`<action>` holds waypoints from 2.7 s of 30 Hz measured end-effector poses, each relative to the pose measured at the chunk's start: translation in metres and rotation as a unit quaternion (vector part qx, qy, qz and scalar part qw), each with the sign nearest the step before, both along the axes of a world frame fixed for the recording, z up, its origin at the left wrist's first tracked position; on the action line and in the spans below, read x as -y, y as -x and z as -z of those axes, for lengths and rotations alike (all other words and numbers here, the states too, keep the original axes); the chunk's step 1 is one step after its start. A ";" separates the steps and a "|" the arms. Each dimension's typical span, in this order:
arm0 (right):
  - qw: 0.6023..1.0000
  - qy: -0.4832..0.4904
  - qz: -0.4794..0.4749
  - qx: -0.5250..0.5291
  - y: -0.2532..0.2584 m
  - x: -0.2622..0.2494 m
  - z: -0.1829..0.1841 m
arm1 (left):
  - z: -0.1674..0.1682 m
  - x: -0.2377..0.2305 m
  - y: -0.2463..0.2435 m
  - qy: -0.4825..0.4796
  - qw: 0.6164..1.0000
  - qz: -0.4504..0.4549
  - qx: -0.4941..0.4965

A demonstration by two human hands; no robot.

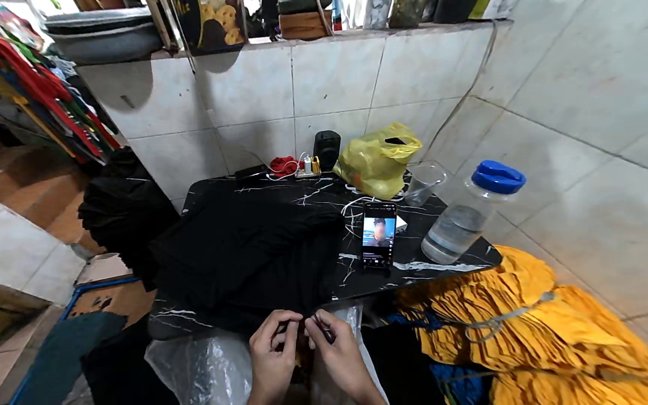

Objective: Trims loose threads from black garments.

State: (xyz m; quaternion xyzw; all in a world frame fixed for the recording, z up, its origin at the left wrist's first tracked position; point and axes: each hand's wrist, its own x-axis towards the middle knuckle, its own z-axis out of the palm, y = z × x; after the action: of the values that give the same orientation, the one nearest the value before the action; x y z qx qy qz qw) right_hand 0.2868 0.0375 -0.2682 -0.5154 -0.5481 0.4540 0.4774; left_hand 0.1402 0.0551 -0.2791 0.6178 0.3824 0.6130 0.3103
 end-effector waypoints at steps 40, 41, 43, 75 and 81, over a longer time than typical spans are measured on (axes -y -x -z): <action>0.924 -0.235 0.019 0.300 -0.007 -0.003 0.003 | 0.001 -0.003 0.012 0.027 0.999 0.032 -0.007; 0.919 -0.245 0.022 0.309 -0.006 -0.004 0.002 | 0.001 -0.003 0.012 0.026 0.999 0.031 -0.008; 0.914 -0.251 0.046 0.314 -0.003 -0.005 0.002 | 0.001 -0.003 0.014 0.023 0.999 0.034 -0.004; 0.950 0.124 -0.043 -0.285 -0.003 -0.012 0.014 | 0.012 -0.005 0.018 -0.012 0.993 -0.049 -0.103; 0.974 0.078 -0.023 -0.214 0.001 -0.012 0.016 | 0.012 -0.003 0.018 -0.027 0.990 -0.071 -0.116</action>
State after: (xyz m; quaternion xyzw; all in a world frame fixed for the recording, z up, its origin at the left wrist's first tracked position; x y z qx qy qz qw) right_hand 0.2856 0.0498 -0.2841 -0.4293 -0.4081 0.6057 0.5313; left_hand 0.1223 0.0585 -0.2909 0.6644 0.4419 0.5676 0.2030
